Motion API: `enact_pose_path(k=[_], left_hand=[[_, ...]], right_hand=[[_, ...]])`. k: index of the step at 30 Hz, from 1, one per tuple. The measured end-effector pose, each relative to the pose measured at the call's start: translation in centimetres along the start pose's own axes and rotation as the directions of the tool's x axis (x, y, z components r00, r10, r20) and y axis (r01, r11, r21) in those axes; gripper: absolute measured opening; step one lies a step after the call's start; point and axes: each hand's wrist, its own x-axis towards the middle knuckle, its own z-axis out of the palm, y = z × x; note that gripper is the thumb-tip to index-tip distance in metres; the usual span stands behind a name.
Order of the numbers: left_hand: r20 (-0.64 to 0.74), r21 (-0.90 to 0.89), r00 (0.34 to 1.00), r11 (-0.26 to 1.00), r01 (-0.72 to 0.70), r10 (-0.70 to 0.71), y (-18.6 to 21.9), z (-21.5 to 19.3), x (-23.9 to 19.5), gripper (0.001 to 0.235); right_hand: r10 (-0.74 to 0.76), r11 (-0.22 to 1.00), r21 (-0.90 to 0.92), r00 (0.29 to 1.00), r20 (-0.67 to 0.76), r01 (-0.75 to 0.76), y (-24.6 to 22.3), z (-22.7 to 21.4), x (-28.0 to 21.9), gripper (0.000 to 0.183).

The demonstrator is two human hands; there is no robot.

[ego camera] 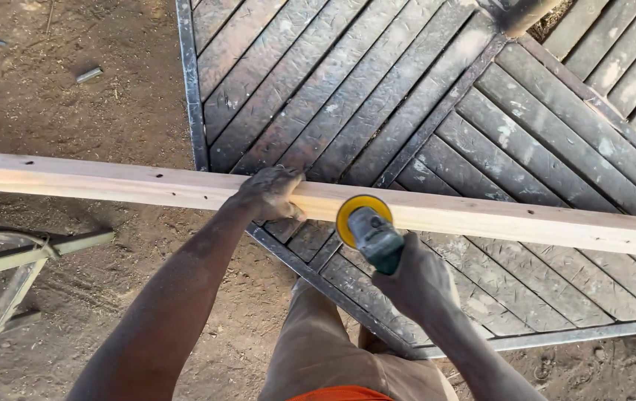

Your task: Using an angle grinder with a sanding disc to smooth the surface of a wooden board on a metal workbench.

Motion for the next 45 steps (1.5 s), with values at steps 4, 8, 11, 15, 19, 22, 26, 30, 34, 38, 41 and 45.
enact_pose_path(k=[4,8,11,15,19,22,26,30,34,38,41,45], left_hand=[[0.056,0.000,0.998,1.000,0.015,-0.015,0.7,-1.2,-0.5,0.073],[0.025,-0.064,1.000,0.998,-0.015,0.016,1.0,-1.4,-1.0,0.080],[-0.003,-0.052,1.000,0.998,0.023,-0.023,1.7,-1.3,-1.2,0.075],[0.039,0.046,0.996,0.996,0.073,-0.075,3.2,-2.2,-1.9,0.072],[0.047,0.063,0.998,0.997,0.041,-0.044,3.0,-1.7,-2.0,0.074],[0.048,0.101,0.997,0.994,0.052,-0.057,0.4,1.5,-1.1,0.098],[0.113,0.124,0.981,0.982,0.143,-0.157,-0.6,2.5,-0.4,0.125],[0.058,0.108,0.996,0.992,0.068,-0.074,0.8,1.8,-0.6,0.113],[0.068,0.192,0.961,0.949,0.251,-0.267,-1.6,5.1,-1.5,0.077],[-0.173,0.148,0.945,0.941,0.303,-0.278,-5.2,9.7,-2.9,0.068],[-0.180,0.266,0.978,0.952,0.151,-0.104,-3.9,8.8,-2.9,0.060],[-0.012,0.328,0.971,0.916,0.230,-0.239,1.0,6.4,-1.4,0.082]], right_hand=[[-0.044,0.999,0.014,0.999,0.020,0.044,-2.9,0.8,0.6,0.066],[-0.105,0.994,-0.001,0.994,0.010,0.105,-2.0,0.7,1.9,0.058],[-0.085,0.996,0.022,0.996,-0.010,0.085,1.1,0.4,3.2,0.055],[-0.002,0.999,0.039,1.000,-0.027,0.003,6.9,-3.4,2.6,0.053],[0.083,0.995,0.063,0.996,-0.043,-0.080,13.9,-5.7,3.6,0.058],[0.197,0.977,0.090,0.978,-0.070,-0.191,19.4,-7.7,4.3,0.062],[0.321,0.941,0.146,0.943,-0.090,-0.306,27.0,-10.6,5.3,0.063],[0.396,0.905,0.210,0.913,-0.099,-0.370,34.1,-13.6,6.3,0.058],[0.449,0.894,0.088,0.879,-0.161,-0.440,41.4,-15.3,8.7,0.066],[0.546,0.838,0.149,0.813,-0.204,-0.526,46.4,-16.1,11.5,0.077],[0.579,0.807,0.308,0.779,-0.239,-0.505,49.8,-15.0,10.6,0.045],[0.573,0.785,0.431,0.786,-0.231,-0.445,52.5,-11.5,8.9,0.049]])
